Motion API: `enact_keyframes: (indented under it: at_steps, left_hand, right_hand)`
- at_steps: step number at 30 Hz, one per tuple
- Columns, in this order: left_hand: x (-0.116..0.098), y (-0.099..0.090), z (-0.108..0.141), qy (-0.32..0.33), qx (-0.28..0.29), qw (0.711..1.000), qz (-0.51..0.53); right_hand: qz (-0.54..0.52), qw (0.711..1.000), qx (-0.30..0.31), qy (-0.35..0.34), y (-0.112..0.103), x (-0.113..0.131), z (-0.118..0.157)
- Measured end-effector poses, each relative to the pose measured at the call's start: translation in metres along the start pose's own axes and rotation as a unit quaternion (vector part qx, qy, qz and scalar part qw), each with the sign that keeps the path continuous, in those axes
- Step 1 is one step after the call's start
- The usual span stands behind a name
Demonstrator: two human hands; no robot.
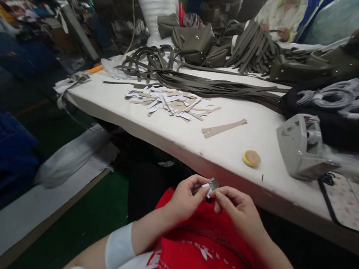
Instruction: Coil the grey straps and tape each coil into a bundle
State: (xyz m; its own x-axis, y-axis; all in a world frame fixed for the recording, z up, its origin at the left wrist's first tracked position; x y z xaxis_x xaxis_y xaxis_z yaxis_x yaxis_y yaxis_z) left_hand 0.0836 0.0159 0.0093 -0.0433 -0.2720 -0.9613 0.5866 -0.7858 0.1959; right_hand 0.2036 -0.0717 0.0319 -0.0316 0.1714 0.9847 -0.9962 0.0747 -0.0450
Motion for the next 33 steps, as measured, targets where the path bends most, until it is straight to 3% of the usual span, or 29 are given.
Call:
enact_keyframes:
  at_steps: [5, 16, 20, 23, 26, 30, 33]
  left_hand:
    - [0.003, -0.008, 0.002, 0.024, -0.031, 0.999, -0.034]
    - [0.003, -0.010, 0.004, 0.031, -0.036, 0.997, -0.058]
    - [0.005, -0.014, 0.003, 0.031, -0.089, 0.991, -0.096]
    - [0.002, -0.014, 0.005, 0.061, -0.116, 0.981, -0.141]
    - [-0.008, -0.010, 0.012, 0.115, -0.129, 0.949, -0.265]
    - [-0.017, -0.005, 0.025, 0.242, -0.139, 0.869, -0.409]
    - [-0.010, -0.008, 0.025, 0.303, -0.126, 0.812, -0.482]
  right_hand:
    - [-0.027, 0.999, 0.000, 0.035, 0.010, -0.016, -0.007]
    - [-0.015, 0.995, 0.023, 0.100, 0.012, -0.035, -0.019]
    - [-0.043, 0.994, 0.064, 0.074, 0.014, -0.033, -0.017]
    - [-0.055, 0.995, 0.062, 0.054, 0.015, -0.033, -0.017]
    - [-0.065, 0.996, 0.050, 0.035, 0.019, -0.030, -0.019]
    - [-0.119, 0.992, 0.042, 0.004, 0.028, -0.022, -0.022]
    - [-0.133, 0.990, 0.045, -0.010, 0.031, -0.020, -0.031]
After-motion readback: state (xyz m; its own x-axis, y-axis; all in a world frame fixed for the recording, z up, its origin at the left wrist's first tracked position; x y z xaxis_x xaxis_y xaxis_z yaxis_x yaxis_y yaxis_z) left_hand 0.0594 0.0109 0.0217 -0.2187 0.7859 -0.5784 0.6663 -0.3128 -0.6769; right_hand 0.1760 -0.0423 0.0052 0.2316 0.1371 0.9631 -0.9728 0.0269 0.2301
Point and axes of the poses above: each hand's wrist, its own z-axis away from the middle knuckle, its own y-axis out of the palm, x = y × z, the point moved 3 cm from there along -z, towards the middle knuckle, and after that the axes turned 13 degrees about x, right-handed, at the moved point
